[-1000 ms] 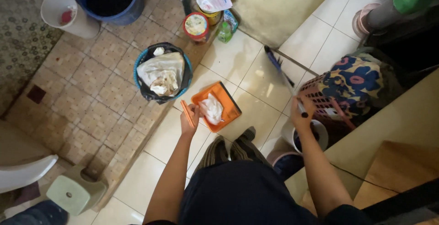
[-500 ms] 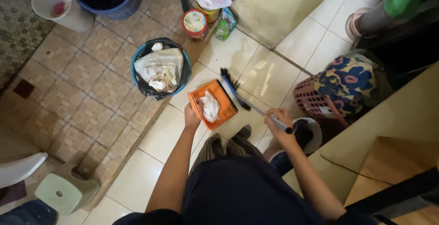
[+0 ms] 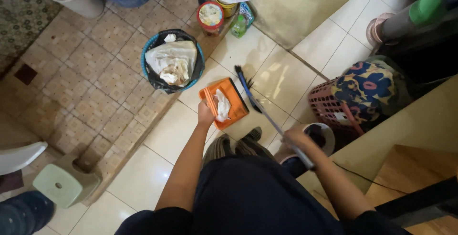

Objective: Sweeping the tiled floor of a bathroom and hallway using a broom and dustpan, followed by mopping.

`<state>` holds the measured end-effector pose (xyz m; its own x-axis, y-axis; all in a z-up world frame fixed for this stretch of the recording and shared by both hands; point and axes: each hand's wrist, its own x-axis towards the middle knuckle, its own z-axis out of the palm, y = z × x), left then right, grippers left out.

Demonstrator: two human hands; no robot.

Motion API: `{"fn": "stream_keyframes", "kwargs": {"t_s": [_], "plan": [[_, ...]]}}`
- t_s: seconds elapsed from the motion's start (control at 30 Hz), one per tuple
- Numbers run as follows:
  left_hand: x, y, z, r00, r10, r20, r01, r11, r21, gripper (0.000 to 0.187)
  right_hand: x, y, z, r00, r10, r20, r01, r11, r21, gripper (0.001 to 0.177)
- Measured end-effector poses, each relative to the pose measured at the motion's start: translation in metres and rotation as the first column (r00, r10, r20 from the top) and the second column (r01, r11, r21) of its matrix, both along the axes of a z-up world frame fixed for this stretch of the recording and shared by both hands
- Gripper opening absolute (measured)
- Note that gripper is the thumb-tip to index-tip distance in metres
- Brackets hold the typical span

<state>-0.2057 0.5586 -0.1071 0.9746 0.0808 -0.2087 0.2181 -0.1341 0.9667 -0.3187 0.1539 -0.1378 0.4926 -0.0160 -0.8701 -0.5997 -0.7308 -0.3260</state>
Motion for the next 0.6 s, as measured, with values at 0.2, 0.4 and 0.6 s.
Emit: {"fn": "stream_keyframes", "kwargs": {"t_s": [0.2,0.4,0.6], "plan": [[0.002,-0.005,0.007,0.990,0.012,-0.137,-0.016,0.999,-0.030,0.034,-0.045,0.033,-0.013,0.837,0.505,0.210,-0.431,0.845,-0.316,0.040],[0.006,-0.011,-0.011,1.000,0.011,-0.022,-0.012,1.000,-0.018,0.027,-0.045,0.025,0.064,0.997,-0.036,0.074,0.036,0.999,0.014,0.027],[0.001,-0.008,0.005,0.989,0.008,-0.146,-0.013,0.999,-0.033,0.029,-0.051,-0.015,0.097,0.979,-0.185,0.091,0.184,0.983,0.013,0.023]]}}
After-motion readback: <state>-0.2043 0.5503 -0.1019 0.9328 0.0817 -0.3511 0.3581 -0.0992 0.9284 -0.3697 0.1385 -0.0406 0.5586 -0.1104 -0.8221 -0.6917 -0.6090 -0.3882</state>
